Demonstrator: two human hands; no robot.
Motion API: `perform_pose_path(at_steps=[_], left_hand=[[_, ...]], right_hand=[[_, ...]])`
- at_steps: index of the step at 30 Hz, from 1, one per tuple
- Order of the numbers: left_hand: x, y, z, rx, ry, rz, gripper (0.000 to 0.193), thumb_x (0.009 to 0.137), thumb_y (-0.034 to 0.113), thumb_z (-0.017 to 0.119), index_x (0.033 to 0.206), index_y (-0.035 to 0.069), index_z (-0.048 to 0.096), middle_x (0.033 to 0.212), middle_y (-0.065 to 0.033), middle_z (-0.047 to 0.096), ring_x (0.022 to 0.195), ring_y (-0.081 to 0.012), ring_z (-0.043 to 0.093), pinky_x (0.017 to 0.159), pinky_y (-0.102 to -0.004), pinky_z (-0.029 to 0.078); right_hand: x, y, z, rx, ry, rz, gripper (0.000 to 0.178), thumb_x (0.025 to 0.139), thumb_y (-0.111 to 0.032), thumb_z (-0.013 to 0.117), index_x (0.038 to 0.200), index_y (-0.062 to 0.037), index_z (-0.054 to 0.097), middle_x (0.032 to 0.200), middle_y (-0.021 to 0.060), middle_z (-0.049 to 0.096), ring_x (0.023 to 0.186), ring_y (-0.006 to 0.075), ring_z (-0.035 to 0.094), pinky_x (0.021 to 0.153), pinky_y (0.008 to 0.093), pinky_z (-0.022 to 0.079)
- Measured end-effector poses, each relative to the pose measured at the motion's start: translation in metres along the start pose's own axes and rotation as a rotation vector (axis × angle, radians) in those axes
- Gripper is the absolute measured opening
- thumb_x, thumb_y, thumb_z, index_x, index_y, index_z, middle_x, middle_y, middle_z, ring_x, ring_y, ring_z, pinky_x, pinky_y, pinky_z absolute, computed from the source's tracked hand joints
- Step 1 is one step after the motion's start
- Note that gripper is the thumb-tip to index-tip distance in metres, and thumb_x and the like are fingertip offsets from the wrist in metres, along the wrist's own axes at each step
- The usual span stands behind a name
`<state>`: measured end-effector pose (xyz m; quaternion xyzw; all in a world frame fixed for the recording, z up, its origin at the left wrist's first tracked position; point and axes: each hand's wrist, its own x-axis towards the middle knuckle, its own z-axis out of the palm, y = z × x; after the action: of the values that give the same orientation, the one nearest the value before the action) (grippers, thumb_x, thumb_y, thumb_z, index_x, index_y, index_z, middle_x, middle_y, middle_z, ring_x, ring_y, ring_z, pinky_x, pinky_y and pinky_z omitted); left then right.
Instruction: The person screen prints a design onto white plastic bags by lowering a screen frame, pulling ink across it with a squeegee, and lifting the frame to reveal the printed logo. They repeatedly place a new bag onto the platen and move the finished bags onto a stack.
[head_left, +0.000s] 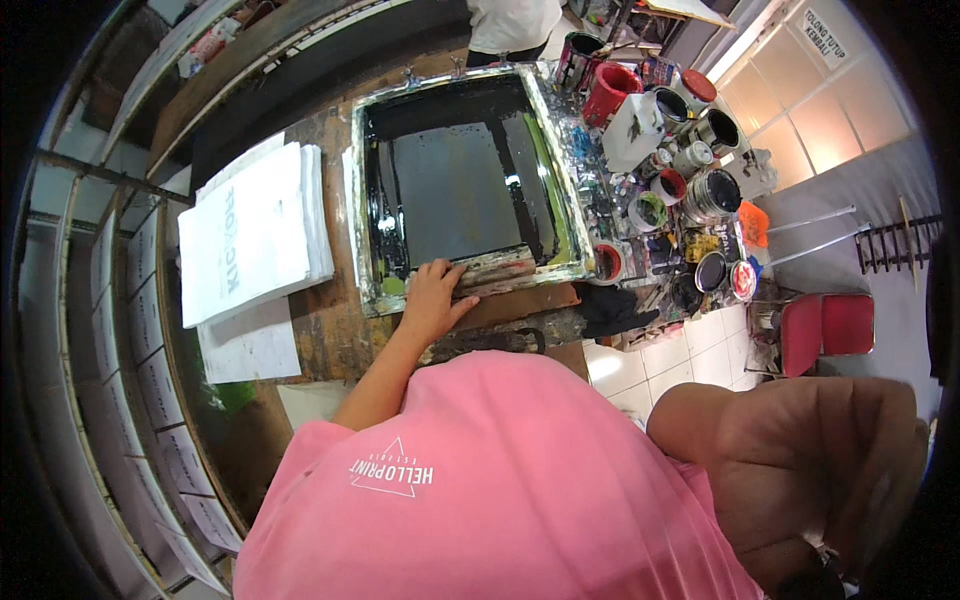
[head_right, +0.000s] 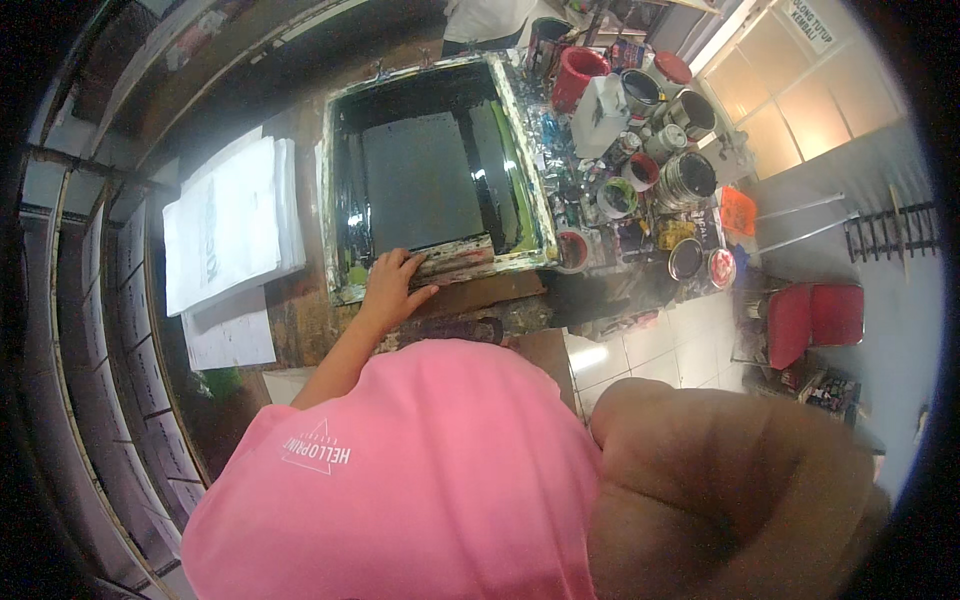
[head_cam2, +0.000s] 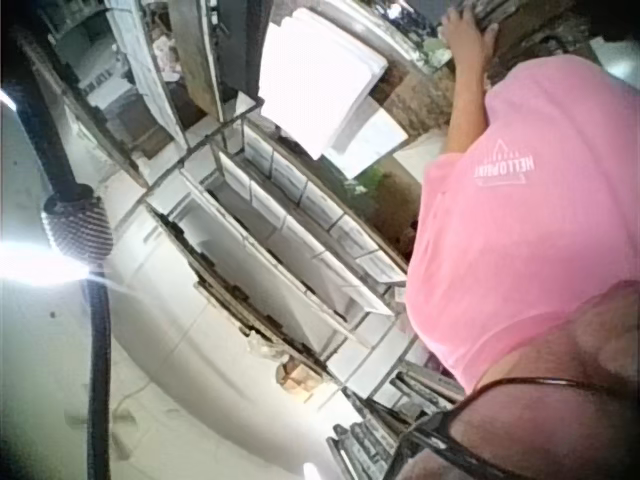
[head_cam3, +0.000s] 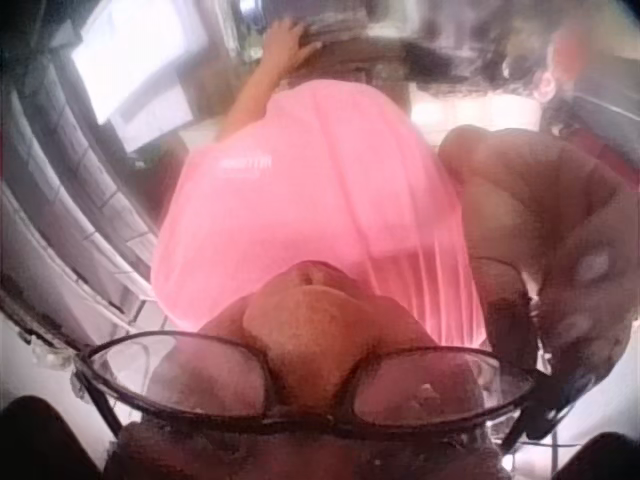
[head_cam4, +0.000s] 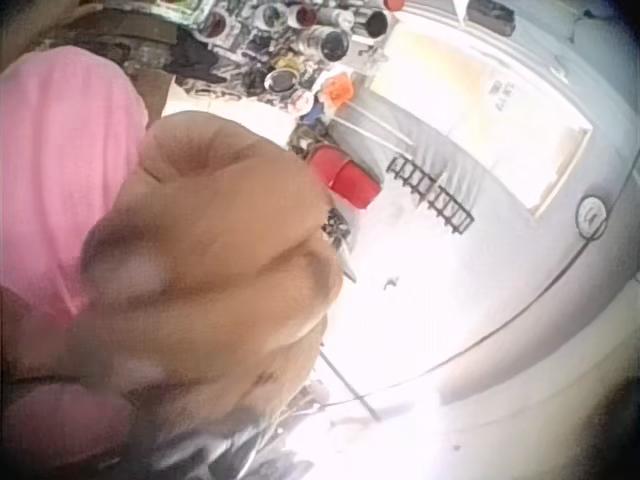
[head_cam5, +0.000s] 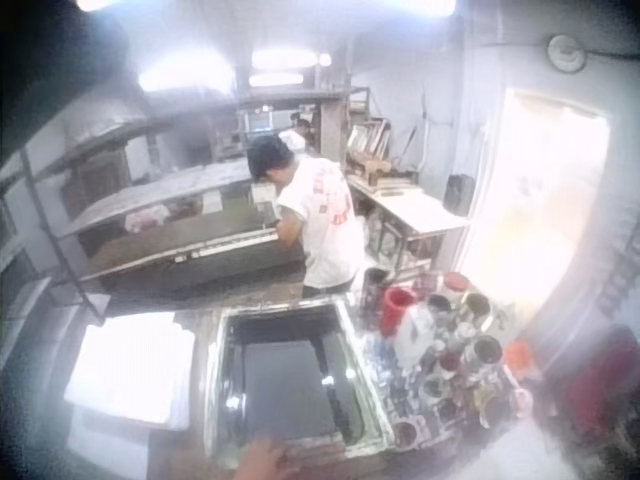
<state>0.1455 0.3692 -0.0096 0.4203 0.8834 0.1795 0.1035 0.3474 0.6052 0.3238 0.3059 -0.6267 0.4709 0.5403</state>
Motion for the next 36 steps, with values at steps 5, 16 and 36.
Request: perform_pose_path(at_steps=[5,16,36], left_hand=[[0.006,-0.001,0.002,-0.026,0.039,0.016,0.057,0.086,0.038,0.079,0.130,0.005,0.066,0.125,-0.0144,0.057,0.118,-0.0358,0.052,0.102,-0.0464,0.043],[0.008,-0.004,0.010,-0.005,0.034,0.059,0.057,0.083,0.034,0.081,0.129,0.003,0.066,0.124,-0.0188,0.058,0.117,-0.0388,0.053,0.102,-0.0481,0.044],[-0.034,-0.003,0.009,0.307,0.086,-0.211,0.068,0.088,0.047,0.076,0.139,0.006,0.058,0.140,-0.0196,0.053,0.134,-0.0398,0.046,0.117,-0.0564,0.029]], right_hand=[[-0.004,0.000,0.001,-0.093,-0.013,0.059,0.024,0.089,-0.008,0.074,0.112,-0.0032,0.076,0.109,0.0114,0.075,0.092,0.0176,0.070,0.083,0.0316,0.054],[-0.019,-0.044,-0.083,-0.685,0.129,0.000,0.024,0.090,-0.008,0.073,0.113,-0.0028,0.076,0.111,0.0110,0.076,0.092,0.0153,0.070,0.085,0.0308,0.054],[-0.444,0.076,-0.280,-1.682,-0.594,1.139,0.027,0.079,-0.017,0.075,0.105,-0.0134,0.080,0.098,0.0093,0.077,0.101,0.0311,0.069,0.091,0.0464,0.053]])
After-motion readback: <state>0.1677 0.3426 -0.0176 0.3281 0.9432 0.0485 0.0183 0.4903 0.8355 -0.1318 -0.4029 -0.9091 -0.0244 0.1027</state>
